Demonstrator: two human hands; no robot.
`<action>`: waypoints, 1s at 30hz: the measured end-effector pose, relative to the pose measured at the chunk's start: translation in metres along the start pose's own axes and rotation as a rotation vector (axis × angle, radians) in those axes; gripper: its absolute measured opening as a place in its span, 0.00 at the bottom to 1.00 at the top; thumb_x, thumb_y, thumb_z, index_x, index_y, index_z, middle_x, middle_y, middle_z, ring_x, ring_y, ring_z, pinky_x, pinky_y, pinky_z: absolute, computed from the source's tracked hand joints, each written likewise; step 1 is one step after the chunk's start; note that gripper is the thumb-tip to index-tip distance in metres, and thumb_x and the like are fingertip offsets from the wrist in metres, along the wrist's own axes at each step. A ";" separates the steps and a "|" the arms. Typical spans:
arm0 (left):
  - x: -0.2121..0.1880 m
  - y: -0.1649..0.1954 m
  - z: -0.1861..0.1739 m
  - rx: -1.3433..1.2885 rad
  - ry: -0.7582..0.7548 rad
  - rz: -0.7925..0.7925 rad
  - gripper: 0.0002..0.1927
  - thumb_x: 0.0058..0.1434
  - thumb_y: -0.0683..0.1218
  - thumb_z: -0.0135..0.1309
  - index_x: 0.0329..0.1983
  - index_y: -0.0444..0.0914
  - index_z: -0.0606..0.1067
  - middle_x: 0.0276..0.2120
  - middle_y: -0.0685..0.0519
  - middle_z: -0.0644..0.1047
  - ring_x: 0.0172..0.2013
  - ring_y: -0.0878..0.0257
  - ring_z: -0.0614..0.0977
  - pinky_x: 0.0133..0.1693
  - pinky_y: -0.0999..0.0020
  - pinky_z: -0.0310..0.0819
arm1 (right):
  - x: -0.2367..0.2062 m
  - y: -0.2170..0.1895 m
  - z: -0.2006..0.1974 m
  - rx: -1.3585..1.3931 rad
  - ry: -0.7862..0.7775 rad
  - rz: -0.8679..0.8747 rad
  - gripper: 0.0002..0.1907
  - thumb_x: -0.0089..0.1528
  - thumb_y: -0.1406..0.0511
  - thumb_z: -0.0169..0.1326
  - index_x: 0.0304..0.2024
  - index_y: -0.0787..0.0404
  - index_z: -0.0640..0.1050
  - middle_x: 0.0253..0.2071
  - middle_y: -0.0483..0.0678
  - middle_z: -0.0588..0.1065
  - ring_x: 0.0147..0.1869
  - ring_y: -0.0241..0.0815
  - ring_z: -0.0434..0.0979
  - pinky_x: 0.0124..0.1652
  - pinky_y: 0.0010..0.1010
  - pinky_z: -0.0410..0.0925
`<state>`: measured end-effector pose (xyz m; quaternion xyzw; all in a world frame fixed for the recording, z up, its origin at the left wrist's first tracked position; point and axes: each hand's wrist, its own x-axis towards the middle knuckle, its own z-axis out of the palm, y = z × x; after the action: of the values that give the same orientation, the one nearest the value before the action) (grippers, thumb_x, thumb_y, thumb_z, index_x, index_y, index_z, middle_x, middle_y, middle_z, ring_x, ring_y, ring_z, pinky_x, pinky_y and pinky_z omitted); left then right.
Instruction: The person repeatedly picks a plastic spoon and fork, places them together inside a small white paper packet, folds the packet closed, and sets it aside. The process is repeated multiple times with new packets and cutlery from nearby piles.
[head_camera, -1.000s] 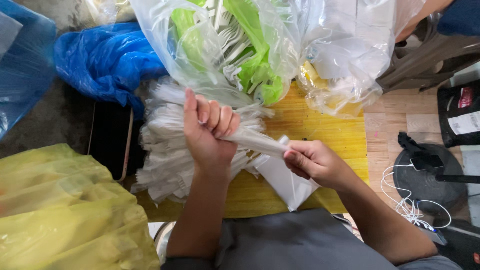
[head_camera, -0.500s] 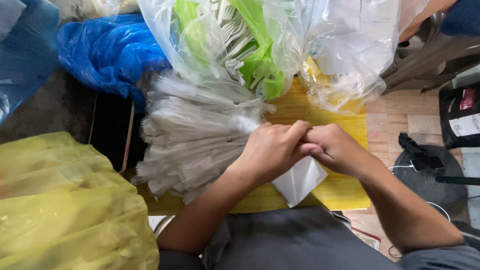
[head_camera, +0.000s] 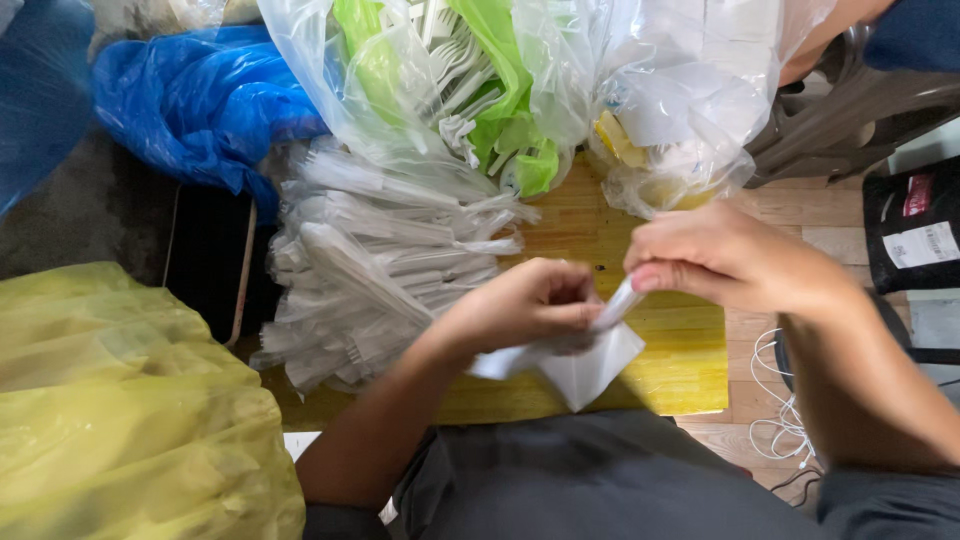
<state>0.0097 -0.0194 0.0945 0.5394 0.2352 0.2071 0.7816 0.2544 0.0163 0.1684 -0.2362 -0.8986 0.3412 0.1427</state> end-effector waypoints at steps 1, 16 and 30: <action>-0.003 0.010 0.005 0.210 0.141 0.168 0.13 0.63 0.50 0.60 0.38 0.35 0.74 0.33 0.53 0.76 0.34 0.65 0.78 0.37 0.68 0.76 | 0.002 0.006 0.003 0.048 -0.001 0.009 0.11 0.65 0.59 0.52 0.35 0.60 0.77 0.26 0.46 0.74 0.29 0.41 0.78 0.31 0.32 0.67; -0.024 0.051 0.006 1.532 0.401 0.714 0.03 0.56 0.47 0.60 0.33 0.44 0.79 0.40 0.60 0.77 0.47 0.60 0.74 0.47 0.60 0.69 | 0.010 0.032 0.015 0.183 0.169 0.350 0.19 0.67 0.57 0.55 0.27 0.64 0.74 0.20 0.45 0.65 0.26 0.35 0.61 0.27 0.30 0.57; 0.017 0.006 -0.030 0.093 0.290 0.013 0.13 0.61 0.46 0.65 0.33 0.30 0.81 0.28 0.43 0.81 0.26 0.63 0.79 0.30 0.68 0.72 | 0.011 -0.016 0.047 0.168 0.355 0.439 0.12 0.70 0.62 0.50 0.36 0.63 0.75 0.25 0.46 0.74 0.29 0.34 0.70 0.31 0.29 0.65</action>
<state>0.0052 0.0145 0.0890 0.5409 0.3512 0.2769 0.7123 0.2204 -0.0140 0.1461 -0.4685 -0.7553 0.3905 0.2397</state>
